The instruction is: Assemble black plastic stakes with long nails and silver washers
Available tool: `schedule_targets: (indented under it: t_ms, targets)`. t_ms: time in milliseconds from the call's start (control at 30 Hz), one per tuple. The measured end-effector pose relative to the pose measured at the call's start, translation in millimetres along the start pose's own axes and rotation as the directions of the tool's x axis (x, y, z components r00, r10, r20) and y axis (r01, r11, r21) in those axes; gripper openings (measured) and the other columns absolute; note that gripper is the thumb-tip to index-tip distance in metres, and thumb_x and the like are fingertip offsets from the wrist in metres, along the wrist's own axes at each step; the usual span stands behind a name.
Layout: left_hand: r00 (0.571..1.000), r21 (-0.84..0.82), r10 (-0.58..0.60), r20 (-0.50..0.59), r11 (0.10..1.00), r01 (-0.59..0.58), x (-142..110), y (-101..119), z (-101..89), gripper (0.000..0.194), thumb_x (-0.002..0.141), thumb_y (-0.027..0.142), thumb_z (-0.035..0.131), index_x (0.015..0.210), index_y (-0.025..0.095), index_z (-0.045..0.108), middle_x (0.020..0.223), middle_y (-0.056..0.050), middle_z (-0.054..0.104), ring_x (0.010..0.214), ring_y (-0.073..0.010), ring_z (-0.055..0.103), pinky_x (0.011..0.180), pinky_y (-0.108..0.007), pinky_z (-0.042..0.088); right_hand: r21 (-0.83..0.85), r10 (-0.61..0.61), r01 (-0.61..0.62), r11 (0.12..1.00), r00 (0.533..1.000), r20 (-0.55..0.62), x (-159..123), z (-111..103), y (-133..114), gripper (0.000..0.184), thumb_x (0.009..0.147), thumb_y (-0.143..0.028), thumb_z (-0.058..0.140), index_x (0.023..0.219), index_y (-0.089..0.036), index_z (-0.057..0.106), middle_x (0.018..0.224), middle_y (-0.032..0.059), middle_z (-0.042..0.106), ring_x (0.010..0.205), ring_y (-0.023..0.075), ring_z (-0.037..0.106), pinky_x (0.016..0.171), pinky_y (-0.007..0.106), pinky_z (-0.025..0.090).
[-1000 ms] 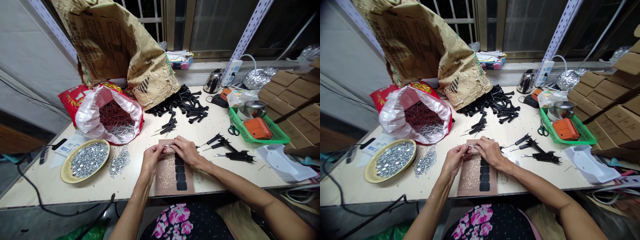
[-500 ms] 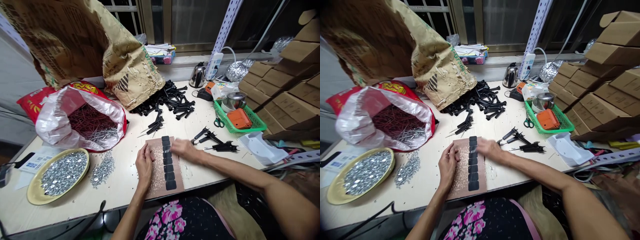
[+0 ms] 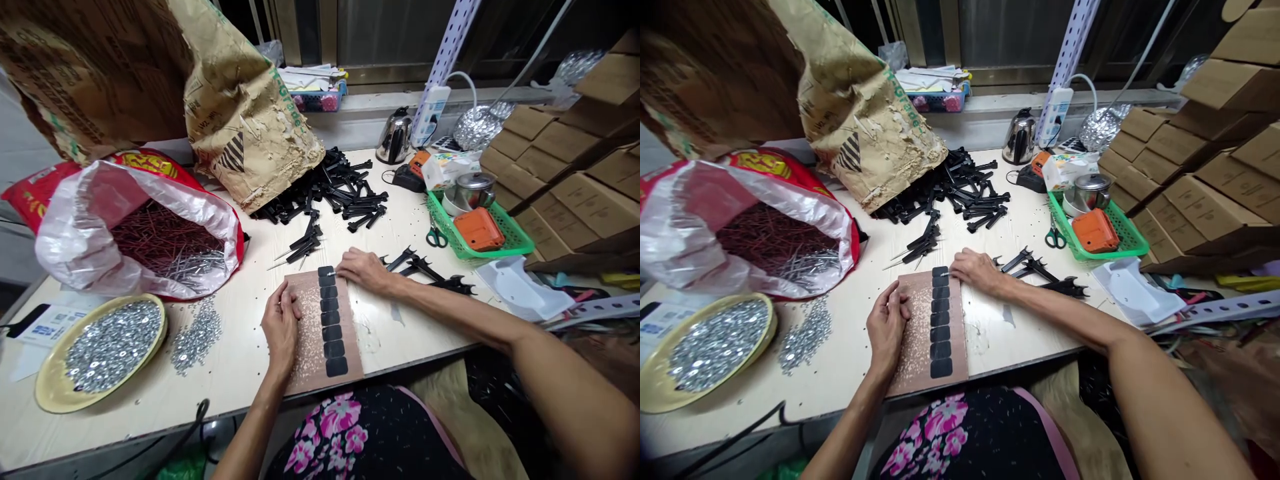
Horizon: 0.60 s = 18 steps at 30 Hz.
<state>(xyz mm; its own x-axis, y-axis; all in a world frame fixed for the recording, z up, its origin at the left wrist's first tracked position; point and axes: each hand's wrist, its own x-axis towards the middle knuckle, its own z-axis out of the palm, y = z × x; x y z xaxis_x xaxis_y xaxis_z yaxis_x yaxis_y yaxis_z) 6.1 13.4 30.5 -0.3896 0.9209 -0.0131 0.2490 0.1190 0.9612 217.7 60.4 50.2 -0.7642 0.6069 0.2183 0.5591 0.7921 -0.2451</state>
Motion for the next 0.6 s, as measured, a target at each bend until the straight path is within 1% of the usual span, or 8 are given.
schedule_targets:
  t_ms: [33,133,167,267,300,367,433,600]
  targets:
    - [1.0,0.033,0.013,-0.002,0.999,-0.013,0.2,-0.5,0.1,0.046,0.087,0.045,0.046,0.122,0.017,0.056,0.068,0.0,0.058,0.062,-0.0122,0.054,0.068,-0.026,0.044,-0.006,0.007,-0.007,1.0,1.0,-0.018,1.0,-2.0,-0.7,0.034,0.098,-0.02,0.031,0.085,-0.016,0.061,0.075,0.002,0.055,0.073,0.0118,0.046,0.053,0.021,0.039]
    - [1.0,0.064,0.016,0.007,0.998,-0.016,0.1,-1.9,0.2,0.046,0.088,0.046,0.045,0.123,0.018,0.055,0.066,0.001,0.058,0.062,-0.0124,0.055,0.068,-0.026,0.044,0.063,-0.28,0.275,0.959,0.957,0.08,1.5,-3.5,-3.2,0.032,0.097,-0.015,0.032,0.084,-0.018,0.061,0.077,0.0004,0.055,0.075,0.0108,0.047,0.053,0.02,0.036]
    - [1.0,0.061,0.02,0.006,0.998,-0.02,-0.1,-2.1,0.2,0.046,0.088,0.046,0.045,0.123,0.018,0.055,0.066,0.001,0.058,0.062,-0.0126,0.055,0.068,-0.026,0.044,0.072,-0.275,0.269,0.96,0.958,0.086,1.4,-3.0,-3.0,0.032,0.097,-0.015,0.032,0.084,-0.018,0.06,0.076,0.0002,0.055,0.074,0.0105,0.046,0.052,0.02,0.035]
    - [1.0,0.046,0.027,0.002,0.999,-0.028,-0.6,-1.9,0.5,0.045,0.088,0.045,0.045,0.124,0.019,0.055,0.066,0.001,0.058,0.063,-0.0124,0.055,0.067,-0.026,0.044,0.031,-0.038,0.037,0.999,0.999,0.031,0.1,-0.4,-0.4,0.035,0.098,-0.015,0.028,0.083,-0.016,0.06,0.073,0.0012,0.053,0.069,0.0106,0.044,0.05,0.019,0.032]
    - [1.0,0.043,0.024,0.005,0.999,-0.024,-0.7,-1.6,0.7,0.045,0.088,0.045,0.045,0.124,0.019,0.055,0.067,0.001,0.058,0.062,-0.0119,0.054,0.066,-0.025,0.044,0.017,-0.038,0.038,0.999,0.999,0.016,-1.3,0.9,-0.7,0.036,0.098,-0.015,0.027,0.083,-0.015,0.06,0.073,0.0015,0.053,0.07,0.0111,0.044,0.05,0.02,0.031]
    - [1.0,0.039,0.017,0.01,0.999,-0.017,-0.6,-1.2,1.3,0.045,0.088,0.045,0.045,0.123,0.019,0.055,0.068,0.001,0.059,0.06,-0.011,0.053,0.064,-0.024,0.043,0.024,-0.173,0.172,0.985,0.984,0.051,-5.2,4.4,-4.8,0.033,0.098,-0.017,0.03,0.084,-0.017,0.06,0.077,0.0018,0.055,0.074,0.012,0.045,0.052,0.021,0.029]
    - [1.0,0.025,0.015,0.005,1.0,-0.015,-0.4,-1.0,2.0,0.045,0.088,0.045,0.046,0.122,0.018,0.055,0.07,0.0,0.059,0.057,-0.0101,0.051,0.062,-0.024,0.042,0.037,-0.238,0.236,0.971,0.969,0.063,-9.0,8.2,-11.7,0.031,0.098,-0.021,0.033,0.085,-0.018,0.061,0.08,0.0018,0.056,0.077,0.0126,0.045,0.054,0.023,0.029]
    - [1.0,0.012,0.008,0.009,1.0,-0.008,-1.0,-1.5,2.0,0.045,0.087,0.045,0.047,0.122,0.018,0.056,0.067,0.001,0.058,0.058,-0.0109,0.051,0.063,-0.024,0.042,0.114,-0.105,0.099,0.989,0.993,0.046,-16.2,6.3,-16.2,0.03,0.098,-0.03,0.037,0.091,-0.02,0.064,0.081,0.0016,0.058,0.079,0.0124,0.047,0.059,0.024,0.031]
